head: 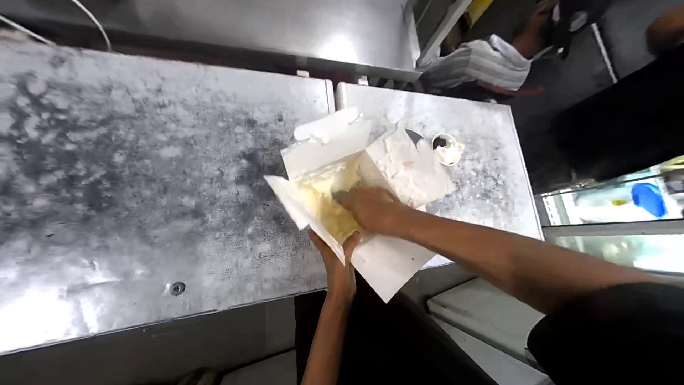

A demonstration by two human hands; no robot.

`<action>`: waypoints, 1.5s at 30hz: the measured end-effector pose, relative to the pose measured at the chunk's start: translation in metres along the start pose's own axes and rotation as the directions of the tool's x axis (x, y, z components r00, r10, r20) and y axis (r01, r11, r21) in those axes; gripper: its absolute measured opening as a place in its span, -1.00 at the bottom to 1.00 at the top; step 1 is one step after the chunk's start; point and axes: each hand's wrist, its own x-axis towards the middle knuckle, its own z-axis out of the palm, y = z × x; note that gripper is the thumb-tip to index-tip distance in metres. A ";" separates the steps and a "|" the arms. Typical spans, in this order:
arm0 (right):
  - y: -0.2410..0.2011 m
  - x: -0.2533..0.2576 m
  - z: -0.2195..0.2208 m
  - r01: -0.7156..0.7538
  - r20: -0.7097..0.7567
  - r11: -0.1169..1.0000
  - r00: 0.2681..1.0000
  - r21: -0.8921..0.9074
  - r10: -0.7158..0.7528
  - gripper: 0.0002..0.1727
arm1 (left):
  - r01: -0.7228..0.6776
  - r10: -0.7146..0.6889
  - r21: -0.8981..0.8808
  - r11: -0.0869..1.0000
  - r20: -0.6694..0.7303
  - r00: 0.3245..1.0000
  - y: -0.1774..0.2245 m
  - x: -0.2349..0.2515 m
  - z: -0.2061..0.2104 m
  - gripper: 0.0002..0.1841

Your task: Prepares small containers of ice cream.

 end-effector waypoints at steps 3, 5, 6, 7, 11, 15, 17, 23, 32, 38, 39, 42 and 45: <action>-0.013 -0.010 -0.002 -0.115 -0.140 0.988 0.985 -0.105 0.100 -0.66 | 0.021 -0.021 -0.033 0.999 -0.015 1.000 0.005 -0.002 0.002 0.14; -0.011 -0.003 0.000 -0.092 -0.238 0.985 0.970 -0.150 0.054 -0.67 | 0.048 -0.048 -0.015 0.999 -0.034 0.998 0.007 -0.004 0.001 0.15; -0.007 0.005 0.001 -0.074 -0.267 0.982 0.963 -0.173 0.026 -0.66 | 0.056 -0.056 0.012 0.998 -0.035 0.998 0.008 -0.004 0.000 0.14; -0.001 0.016 0.002 -0.055 -0.286 0.981 0.958 -0.188 0.000 -0.63 | 0.072 -0.071 0.038 0.997 -0.039 0.997 0.009 -0.005 0.000 0.13; 0.003 0.038 -0.005 -0.034 -0.170 0.992 0.985 -0.125 0.012 -0.53 | 0.105 -0.102 0.098 0.990 -0.034 0.994 0.013 -0.017 -0.003 0.11; 0.002 0.056 -0.010 -0.040 -0.100 0.992 0.995 -0.117 0.029 -0.47 | 0.117 -0.116 0.028 0.993 -0.051 0.992 0.009 -0.014 -0.005 0.11; 0.003 0.067 -0.010 -0.039 -0.056 0.995 0.998 -0.093 0.033 -0.42 | 0.108 -0.110 -0.019 0.994 -0.071 0.991 0.005 -0.009 -0.005 0.13; 0.007 0.076 -0.018 -0.147 0.221 0.988 0.966 0.041 0.135 -0.31 | -0.025 0.005 -0.240 0.970 -0.084 0.996 -0.021 0.014 0.002 0.15; -0.013 0.032 -0.001 0.025 0.212 1.000 0.977 -0.016 -0.021 -0.47 | -0.062 0.054 -0.207 0.976 -0.046 0.997 -0.014 0.013 0.003 0.16; -0.018 -0.018 -0.039 -0.095 -0.007 0.993 0.995 -0.068 0.095 -0.59 | -0.047 0.043 -0.186 0.981 -0.022 0.999 -0.017 0.007 0.001 0.17; -0.017 -0.024 -0.044 -0.140 -0.039 0.984 0.990 -0.107 0.137 -0.63 | -0.034 0.030 -0.180 0.983 -0.024 0.999 -0.015 0.006 0.001 0.17; -0.011 -0.015 -0.036 -0.210 -0.056 0.956 0.978 -0.206 0.203 -0.81 | -0.024 0.017 -0.157 0.987 -0.046 0.999 -0.015 0.007 0.003 0.15; -0.012 0.007 -0.013 -0.170 0.061 0.974 0.982 -0.151 0.181 -0.78 | -0.054 0.048 -0.153 0.987 -0.047 0.998 -0.020 0.010 0.003 0.13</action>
